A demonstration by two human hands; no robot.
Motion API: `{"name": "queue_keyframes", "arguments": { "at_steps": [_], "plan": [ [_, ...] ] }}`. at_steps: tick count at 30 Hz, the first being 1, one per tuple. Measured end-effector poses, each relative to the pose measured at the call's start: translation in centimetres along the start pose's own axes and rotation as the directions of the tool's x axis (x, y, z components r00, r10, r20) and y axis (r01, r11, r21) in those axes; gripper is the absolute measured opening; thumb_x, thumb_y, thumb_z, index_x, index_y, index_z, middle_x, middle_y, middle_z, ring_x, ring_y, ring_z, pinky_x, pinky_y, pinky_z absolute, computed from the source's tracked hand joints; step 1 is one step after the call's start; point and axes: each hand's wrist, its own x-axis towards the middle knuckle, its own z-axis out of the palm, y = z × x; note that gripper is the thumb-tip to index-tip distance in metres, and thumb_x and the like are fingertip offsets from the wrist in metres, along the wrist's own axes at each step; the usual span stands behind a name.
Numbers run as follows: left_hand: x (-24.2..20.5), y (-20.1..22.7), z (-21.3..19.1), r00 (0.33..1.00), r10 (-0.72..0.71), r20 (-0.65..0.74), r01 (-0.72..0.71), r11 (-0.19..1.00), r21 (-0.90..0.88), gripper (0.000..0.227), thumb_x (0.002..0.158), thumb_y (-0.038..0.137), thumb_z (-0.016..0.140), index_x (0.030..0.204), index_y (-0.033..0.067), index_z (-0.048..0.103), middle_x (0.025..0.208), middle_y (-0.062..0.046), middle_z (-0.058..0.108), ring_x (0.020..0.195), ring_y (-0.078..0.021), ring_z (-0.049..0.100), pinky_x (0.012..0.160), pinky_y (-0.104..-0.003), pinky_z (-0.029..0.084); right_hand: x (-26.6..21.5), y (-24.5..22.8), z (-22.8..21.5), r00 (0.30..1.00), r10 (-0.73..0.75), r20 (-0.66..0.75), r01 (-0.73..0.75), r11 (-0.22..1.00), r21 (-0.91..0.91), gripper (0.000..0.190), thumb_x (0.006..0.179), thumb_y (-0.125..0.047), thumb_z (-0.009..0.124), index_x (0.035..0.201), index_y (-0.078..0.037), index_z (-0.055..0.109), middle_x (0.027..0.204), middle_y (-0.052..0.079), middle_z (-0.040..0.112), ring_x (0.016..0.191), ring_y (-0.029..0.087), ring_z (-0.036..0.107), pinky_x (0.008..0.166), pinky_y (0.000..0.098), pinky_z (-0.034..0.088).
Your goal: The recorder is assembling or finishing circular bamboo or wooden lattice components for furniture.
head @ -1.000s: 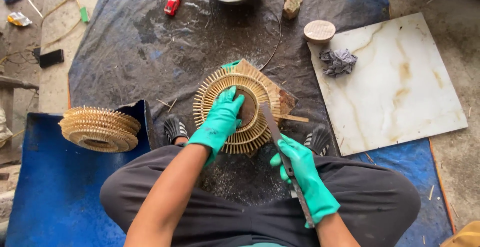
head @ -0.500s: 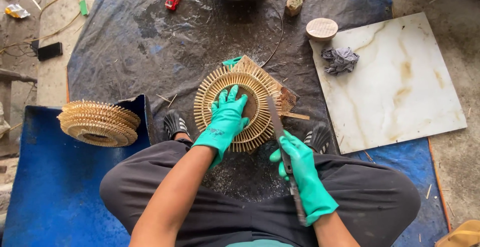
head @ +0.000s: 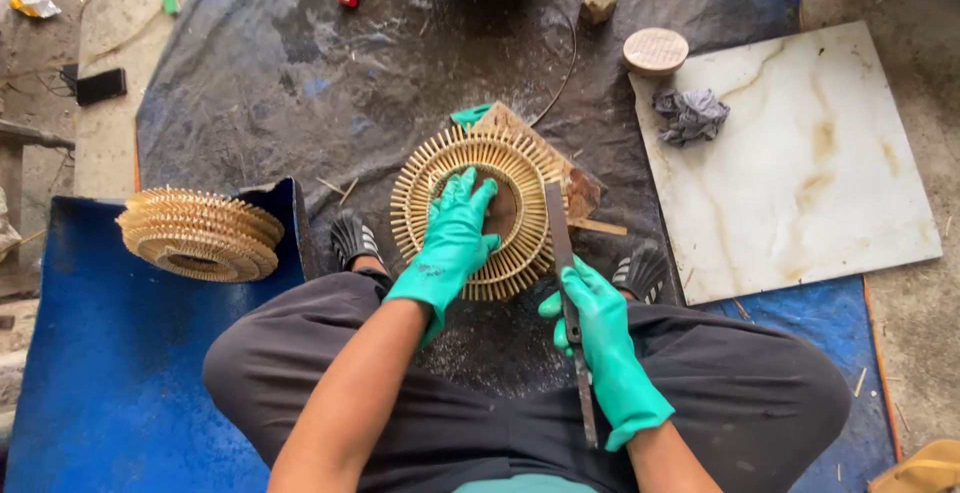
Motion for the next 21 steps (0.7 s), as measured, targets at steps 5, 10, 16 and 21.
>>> {"name": "queue_keyframes", "arguments": {
  "at_steps": [5,10,16,21],
  "plan": [
    [0.6,0.2,-1.6,0.998,0.062,-0.003,-0.062,0.998,0.001,0.089,0.077,0.024,0.088,0.153,0.027,0.041,0.17,-0.01,0.012,0.156,-0.0358,0.011,0.125,-0.054,0.015,-0.6,-1.6,0.8,0.999,-0.007,-0.034,0.003,0.996,-0.094,0.052,0.097,-0.031,0.058,0.147,-0.016,0.058,0.065,0.009,0.068,0.034,0.015,0.051,0.031,0.0304,0.037],
    [0.5,0.2,-1.5,0.997,0.046,0.069,-0.05,0.997,0.052,0.089,0.077,0.023,0.088,0.153,0.029,0.042,0.171,-0.006,0.011,0.158,-0.0309,0.01,0.127,-0.053,0.013,0.0,-0.4,0.2,0.997,-0.04,-0.073,0.034,0.996,-0.079,0.051,0.098,-0.031,0.057,0.147,-0.014,0.057,0.065,0.008,0.068,0.035,0.015,0.052,0.032,0.0297,0.039],
    [0.8,-0.1,-1.3,0.994,0.054,0.095,-0.063,0.993,0.096,0.089,0.075,0.022,0.089,0.151,0.0302,0.044,0.171,-0.004,0.01,0.158,-0.0294,0.009,0.126,-0.052,0.012,-0.2,-0.5,0.2,0.997,-0.026,-0.074,0.021,0.997,-0.07,0.052,0.098,-0.03,0.057,0.148,-0.015,0.055,0.065,0.008,0.068,0.035,0.016,0.051,0.032,0.0308,0.038],
    [0.5,-0.6,-1.8,0.985,0.11,0.131,-0.128,0.982,0.139,0.085,0.074,0.02,0.09,0.148,0.029,0.049,0.172,-0.003,0.012,0.158,-0.0291,0.012,0.127,-0.052,0.013,-0.2,-0.4,0.5,0.995,-0.044,-0.088,0.04,0.998,-0.047,0.05,0.1,-0.03,0.056,0.148,-0.015,0.057,0.066,0.007,0.069,0.035,0.015,0.052,0.032,0.0304,0.039]
  ]
}}
